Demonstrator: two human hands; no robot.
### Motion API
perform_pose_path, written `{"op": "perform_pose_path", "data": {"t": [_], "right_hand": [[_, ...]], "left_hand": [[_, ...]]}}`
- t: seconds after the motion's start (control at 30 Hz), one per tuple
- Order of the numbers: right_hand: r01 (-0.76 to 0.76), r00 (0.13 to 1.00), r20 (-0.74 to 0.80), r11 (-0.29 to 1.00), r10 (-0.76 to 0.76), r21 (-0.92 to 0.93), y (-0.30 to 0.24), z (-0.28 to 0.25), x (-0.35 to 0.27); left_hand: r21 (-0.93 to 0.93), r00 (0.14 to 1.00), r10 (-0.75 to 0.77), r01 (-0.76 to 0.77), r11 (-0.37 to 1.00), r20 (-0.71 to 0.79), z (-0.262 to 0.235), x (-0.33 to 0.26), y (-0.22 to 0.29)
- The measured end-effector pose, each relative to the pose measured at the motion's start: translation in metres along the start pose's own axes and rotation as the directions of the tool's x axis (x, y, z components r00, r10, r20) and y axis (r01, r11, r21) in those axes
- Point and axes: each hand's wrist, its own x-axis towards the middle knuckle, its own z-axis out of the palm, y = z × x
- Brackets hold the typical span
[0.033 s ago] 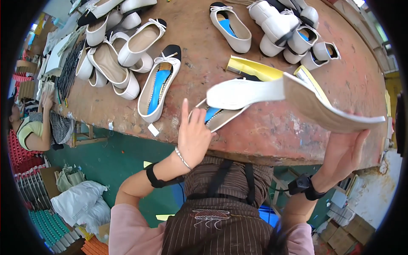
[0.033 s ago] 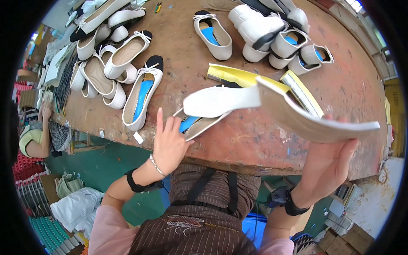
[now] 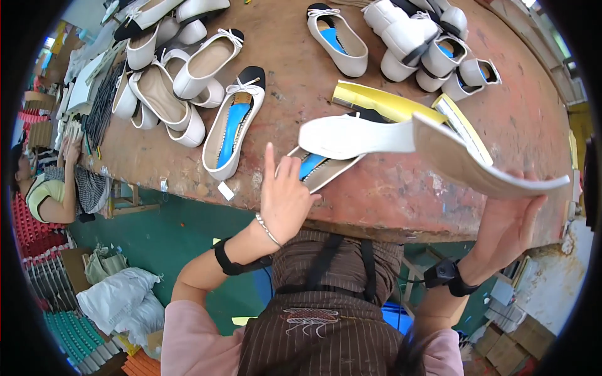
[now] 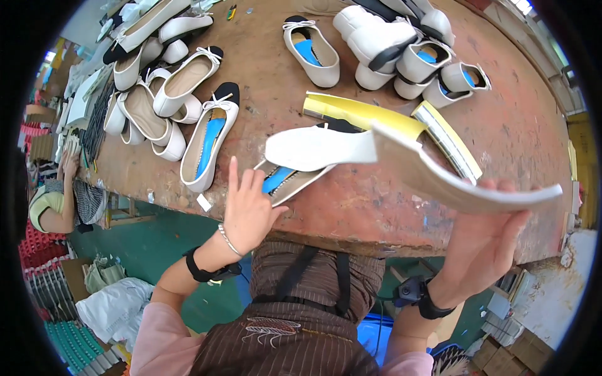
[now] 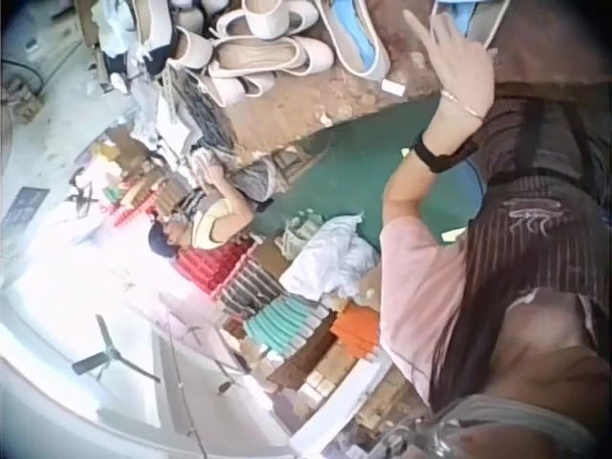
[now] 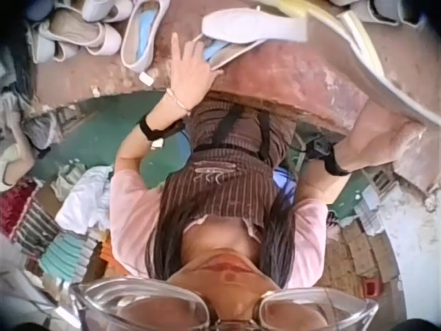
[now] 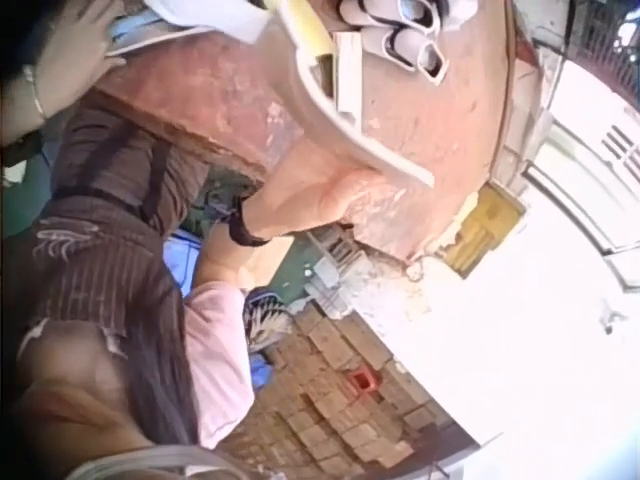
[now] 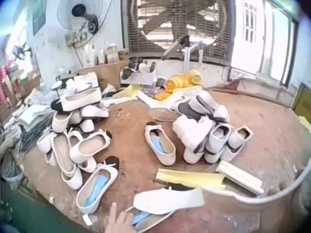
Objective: Applying labels to shoe interiors and inserting cushioned insoles.
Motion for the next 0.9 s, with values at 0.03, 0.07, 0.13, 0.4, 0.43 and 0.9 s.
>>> {"op": "perform_pose_path", "data": {"t": [0.03, 0.07, 0.13, 0.4, 0.43, 0.9], "right_hand": [[0.019, 0.998, -0.059, 1.0, -0.019, 0.002, -0.005, 0.0, -0.006], [0.062, 0.997, -0.041, 0.997, -0.06, 0.039, -0.01, 0.0, -0.011], [0.111, 0.993, -0.035, 0.991, -0.108, 0.076, -0.017, 0.003, -0.018], [0.178, 0.981, -0.145, 0.909, -0.132, 0.377, -0.051, 0.012, -0.04], [0.225, 0.967, -0.183, 0.932, -0.177, 0.284, -0.062, 0.008, -0.046], [0.656, 0.679, -0.362, 0.749, -0.639, -0.09, -0.18, -0.086, -0.145]], "left_hand": [[-0.046, 1.0, -0.015, 0.014, 0.999, -0.019, -0.009, 0.003, -0.001], [-0.086, 0.998, -0.059, 0.062, 0.994, 0.038, -0.016, 0.006, 0.001], [-0.244, 0.994, -0.053, 0.028, 0.969, -0.098, -0.027, 0.013, 0.013], [-0.313, 0.813, 0.113, -0.342, 0.886, -0.571, 0.024, 0.126, 0.123], [-0.275, 0.805, 0.135, -0.348, 0.896, -0.578, 0.03, 0.14, 0.133], [-0.343, 0.897, 0.393, -0.441, 0.829, -0.202, 0.004, 0.213, 0.238]]}}
